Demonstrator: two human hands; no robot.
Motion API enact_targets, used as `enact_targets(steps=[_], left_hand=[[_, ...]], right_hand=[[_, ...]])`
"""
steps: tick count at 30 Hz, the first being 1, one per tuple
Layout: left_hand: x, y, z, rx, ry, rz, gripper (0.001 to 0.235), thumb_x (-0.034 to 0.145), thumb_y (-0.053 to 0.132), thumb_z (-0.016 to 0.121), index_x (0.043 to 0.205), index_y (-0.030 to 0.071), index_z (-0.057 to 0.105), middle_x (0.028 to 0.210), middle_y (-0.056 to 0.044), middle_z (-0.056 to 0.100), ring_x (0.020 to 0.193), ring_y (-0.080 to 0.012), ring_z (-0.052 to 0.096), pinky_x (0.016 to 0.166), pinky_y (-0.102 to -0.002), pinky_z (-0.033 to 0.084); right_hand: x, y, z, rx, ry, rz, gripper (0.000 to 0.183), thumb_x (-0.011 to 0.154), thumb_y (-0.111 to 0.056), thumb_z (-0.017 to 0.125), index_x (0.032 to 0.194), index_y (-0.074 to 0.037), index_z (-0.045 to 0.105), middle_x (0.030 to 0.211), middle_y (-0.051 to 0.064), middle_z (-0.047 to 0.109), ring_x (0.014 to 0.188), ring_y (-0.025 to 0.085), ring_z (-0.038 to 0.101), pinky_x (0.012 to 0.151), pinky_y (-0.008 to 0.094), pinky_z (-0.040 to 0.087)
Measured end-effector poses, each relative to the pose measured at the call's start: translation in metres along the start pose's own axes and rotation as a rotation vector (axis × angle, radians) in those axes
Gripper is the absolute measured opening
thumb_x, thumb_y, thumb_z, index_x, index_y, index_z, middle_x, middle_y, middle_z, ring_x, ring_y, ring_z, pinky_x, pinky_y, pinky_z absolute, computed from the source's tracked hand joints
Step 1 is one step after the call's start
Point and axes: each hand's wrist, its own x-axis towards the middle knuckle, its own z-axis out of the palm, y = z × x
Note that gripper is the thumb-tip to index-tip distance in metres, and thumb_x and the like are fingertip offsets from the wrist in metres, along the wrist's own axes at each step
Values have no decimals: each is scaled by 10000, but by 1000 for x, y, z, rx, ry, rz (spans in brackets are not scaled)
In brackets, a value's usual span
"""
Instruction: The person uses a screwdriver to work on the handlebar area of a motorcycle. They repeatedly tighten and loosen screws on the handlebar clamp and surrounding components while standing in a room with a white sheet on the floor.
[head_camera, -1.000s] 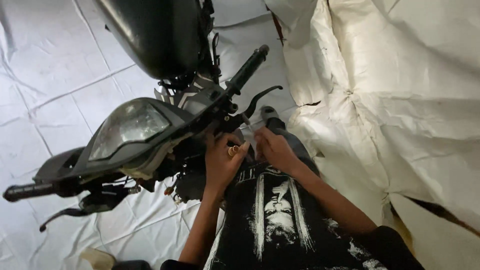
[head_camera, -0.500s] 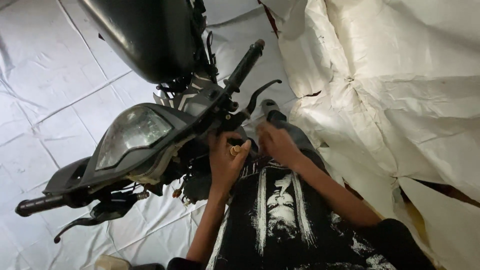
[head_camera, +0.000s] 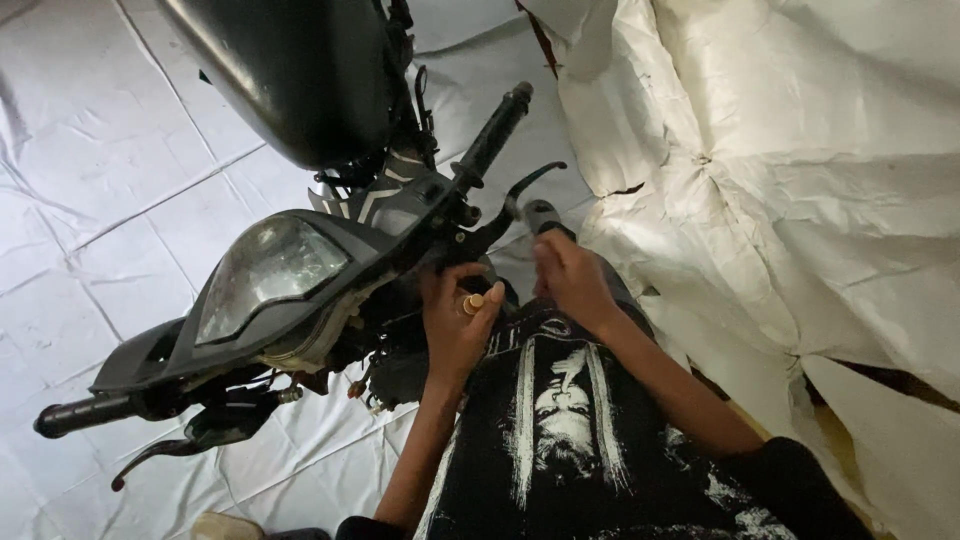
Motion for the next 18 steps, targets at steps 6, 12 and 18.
enact_targets(steps=[6,12,18], left_hand=[[4,6,-5,15,-9,16,504,848,249,871,1211,25,601,1122,-242,594,1151,-398,589,1018,-550,451],[6,22,-4,-31,-10,31,525,899,224,825,1292,-1,557,1200,-240,591,1228,-399,571,1062,-554,436],[8,22,-5,-10,4,37,547,857,206,840,1285,-4,571,1171,-211,596,1190,-369,583,1053,-552,438]], right_hand=[[-4,-3,11,-64,37,-69,246,1083,-238,475,1052,-73,655,704,271,676,697,501,666,645,545,505],[-15,-19,13,70,-85,-122,194,1011,-143,488,1079,-2,602,680,260,674,628,436,673,636,490,546],[2,-8,7,107,34,-105,214,1114,-210,481,1109,-112,671,686,101,710,635,290,719,688,424,598]])
